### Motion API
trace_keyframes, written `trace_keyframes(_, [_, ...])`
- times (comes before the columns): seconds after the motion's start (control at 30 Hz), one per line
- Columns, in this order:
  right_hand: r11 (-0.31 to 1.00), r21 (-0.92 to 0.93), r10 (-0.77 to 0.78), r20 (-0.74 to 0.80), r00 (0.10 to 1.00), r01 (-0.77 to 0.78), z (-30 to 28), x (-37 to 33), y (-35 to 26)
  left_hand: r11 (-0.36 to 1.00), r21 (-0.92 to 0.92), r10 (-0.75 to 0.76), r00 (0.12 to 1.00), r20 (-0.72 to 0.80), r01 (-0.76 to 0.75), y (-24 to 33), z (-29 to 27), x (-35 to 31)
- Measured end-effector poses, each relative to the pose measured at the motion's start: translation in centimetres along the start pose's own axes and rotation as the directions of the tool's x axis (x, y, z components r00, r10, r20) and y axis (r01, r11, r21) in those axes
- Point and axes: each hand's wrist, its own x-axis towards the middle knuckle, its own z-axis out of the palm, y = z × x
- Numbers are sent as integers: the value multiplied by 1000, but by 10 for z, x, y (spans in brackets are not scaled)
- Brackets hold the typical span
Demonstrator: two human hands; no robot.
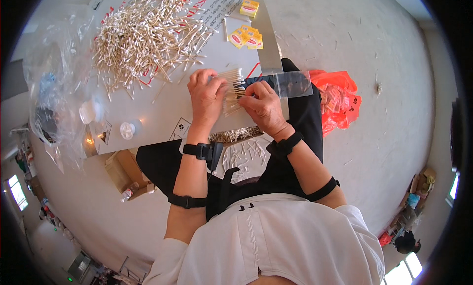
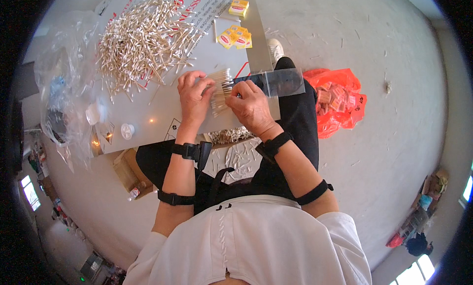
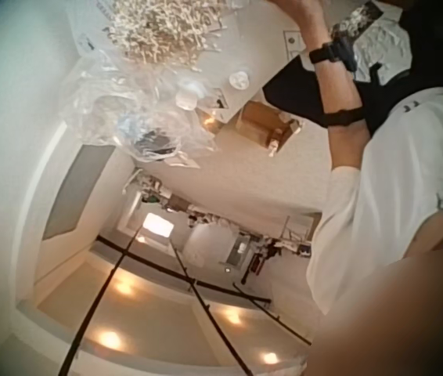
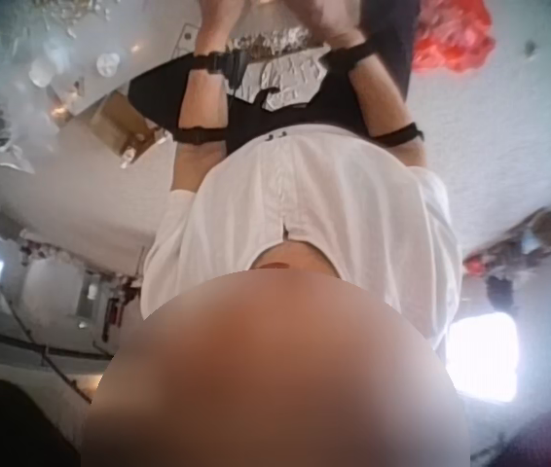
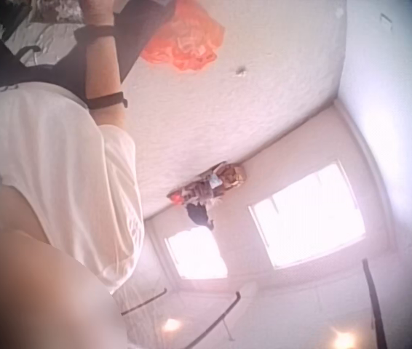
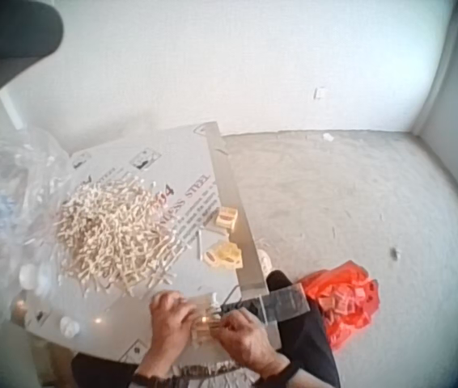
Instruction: Pack small wooden matchsticks into clear plastic bags and seal them with adhesive labels.
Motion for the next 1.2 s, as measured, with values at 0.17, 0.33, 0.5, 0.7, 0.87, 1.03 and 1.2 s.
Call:
trace_keyframes(0.17, [999, -1, 33, -40, 999, -33, 3, -3, -7, 983, -183, -9, 1000, 9, 11, 11, -7, -6])
trace_keyframes(0.33, [991, 80, 113, -49, 992, -108, 6, -16, -23, 989, -136, 86, 972, 217, -57, 33, -26, -36])
trace_keyframes(0.5, [853, 325, 454, -73, 888, -409, -5, -35, -18, 995, -58, 90, 979, 183, -81, 35, -21, -60])
trace_keyframes(0.7, [684, 470, 650, -44, 759, -558, -11, -52, -2, 994, 76, 69, 987, 144, -81, 35, -15, -64])
trace_keyframes(0.87, [574, 475, 721, 92, 687, -667, -12, -64, -12, 994, 109, -11, 993, 115, -2, 33, -18, -69])
trace_keyframes(1.03, [546, 625, 736, -42, 675, -557, -3, -65, -5, 969, 240, 1, 977, 211, -53, 52, -15, -67])
trace_keyframes(1.2, [414, 724, 789, 16, 614, -552, 0, -59, -12, 965, 260, -74, 905, 419, -42, 55, 1, -67])
